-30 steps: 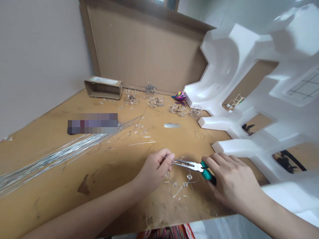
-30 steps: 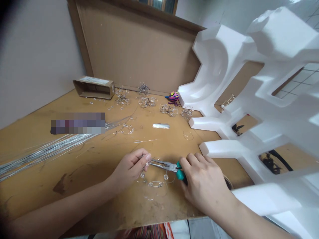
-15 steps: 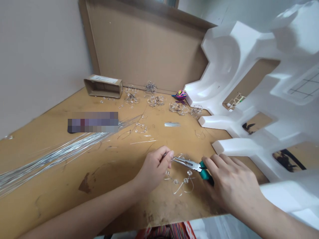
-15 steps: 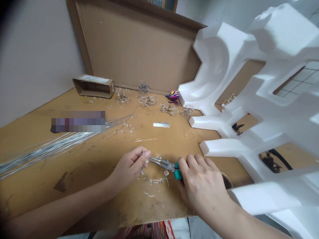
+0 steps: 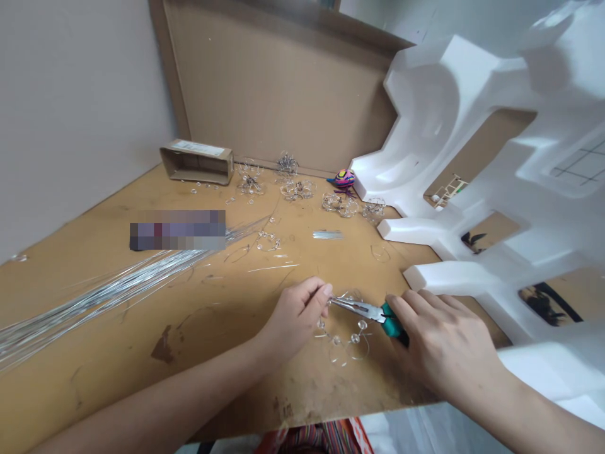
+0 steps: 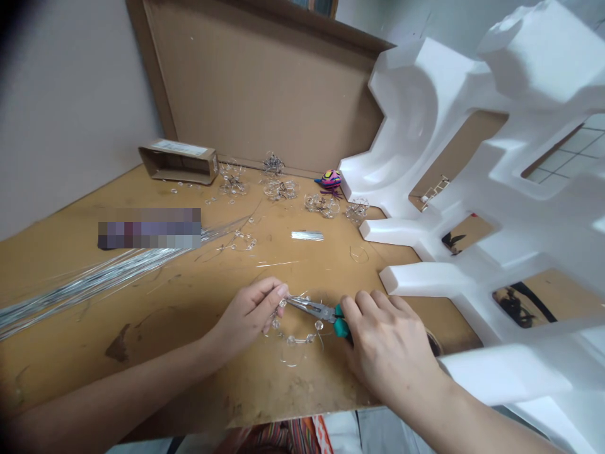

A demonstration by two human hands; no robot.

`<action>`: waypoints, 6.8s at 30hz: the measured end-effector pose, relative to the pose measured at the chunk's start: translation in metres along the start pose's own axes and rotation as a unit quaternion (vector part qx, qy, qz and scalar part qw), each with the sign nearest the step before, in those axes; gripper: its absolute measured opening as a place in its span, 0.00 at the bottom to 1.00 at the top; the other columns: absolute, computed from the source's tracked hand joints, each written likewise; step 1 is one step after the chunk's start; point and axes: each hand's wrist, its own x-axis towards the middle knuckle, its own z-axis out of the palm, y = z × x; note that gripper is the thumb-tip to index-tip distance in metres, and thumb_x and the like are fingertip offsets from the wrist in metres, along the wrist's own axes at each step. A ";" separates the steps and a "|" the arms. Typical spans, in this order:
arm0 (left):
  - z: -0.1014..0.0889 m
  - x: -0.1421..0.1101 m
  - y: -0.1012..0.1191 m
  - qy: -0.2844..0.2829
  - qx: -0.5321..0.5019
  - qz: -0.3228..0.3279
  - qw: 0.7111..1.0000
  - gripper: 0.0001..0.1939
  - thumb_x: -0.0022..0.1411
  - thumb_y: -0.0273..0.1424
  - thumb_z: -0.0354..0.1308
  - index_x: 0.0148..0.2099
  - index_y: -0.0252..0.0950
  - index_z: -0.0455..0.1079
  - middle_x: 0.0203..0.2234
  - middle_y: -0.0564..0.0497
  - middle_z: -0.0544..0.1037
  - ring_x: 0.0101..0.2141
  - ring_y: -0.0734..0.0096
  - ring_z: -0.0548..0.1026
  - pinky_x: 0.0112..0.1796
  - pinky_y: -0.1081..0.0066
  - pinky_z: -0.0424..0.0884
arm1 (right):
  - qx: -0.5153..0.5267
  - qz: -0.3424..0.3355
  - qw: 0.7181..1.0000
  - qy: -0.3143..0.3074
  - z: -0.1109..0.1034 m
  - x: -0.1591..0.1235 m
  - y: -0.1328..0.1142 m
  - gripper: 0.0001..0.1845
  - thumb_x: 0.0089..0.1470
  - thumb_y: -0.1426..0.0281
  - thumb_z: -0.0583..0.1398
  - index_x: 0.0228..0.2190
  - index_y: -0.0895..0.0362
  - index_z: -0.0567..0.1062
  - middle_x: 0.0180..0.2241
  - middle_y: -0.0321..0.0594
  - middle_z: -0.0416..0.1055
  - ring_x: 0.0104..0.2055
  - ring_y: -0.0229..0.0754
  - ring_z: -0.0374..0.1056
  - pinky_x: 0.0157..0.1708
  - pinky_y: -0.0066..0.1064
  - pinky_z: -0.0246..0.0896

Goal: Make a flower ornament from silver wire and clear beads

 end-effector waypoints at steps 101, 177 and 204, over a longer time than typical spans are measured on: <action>-0.019 0.022 -0.010 0.015 -0.142 -0.096 0.985 0.13 0.57 0.40 0.52 0.36 0.35 0.68 0.22 0.53 0.70 0.23 0.75 0.67 0.27 0.75 0.63 | 0.771 0.108 0.625 -0.059 0.057 0.071 -0.009 0.11 0.48 0.65 0.57 0.34 0.58 0.66 0.30 0.35 0.65 0.32 0.35 0.61 0.34 0.27 0.56; -0.021 0.027 -0.035 0.004 0.259 0.139 0.956 0.17 0.62 0.25 0.42 0.50 0.41 0.63 0.45 0.46 0.63 0.47 0.67 0.63 0.45 0.67 0.63 | 0.797 0.150 0.542 -0.218 0.084 0.082 -0.005 0.15 0.48 0.65 0.57 0.39 0.58 0.69 0.14 0.29 0.66 0.09 0.25 0.47 0.09 0.19 0.39; -0.011 0.031 -0.028 -0.046 -0.024 -0.092 0.994 0.12 0.53 0.35 0.55 0.39 0.35 0.63 0.24 0.54 0.68 0.26 0.75 0.68 0.28 0.74 0.66 | 0.466 0.139 0.862 -0.144 0.079 0.076 -0.027 0.13 0.48 0.56 0.55 0.29 0.48 0.75 0.23 0.34 0.72 0.26 0.38 0.65 0.23 0.26 0.46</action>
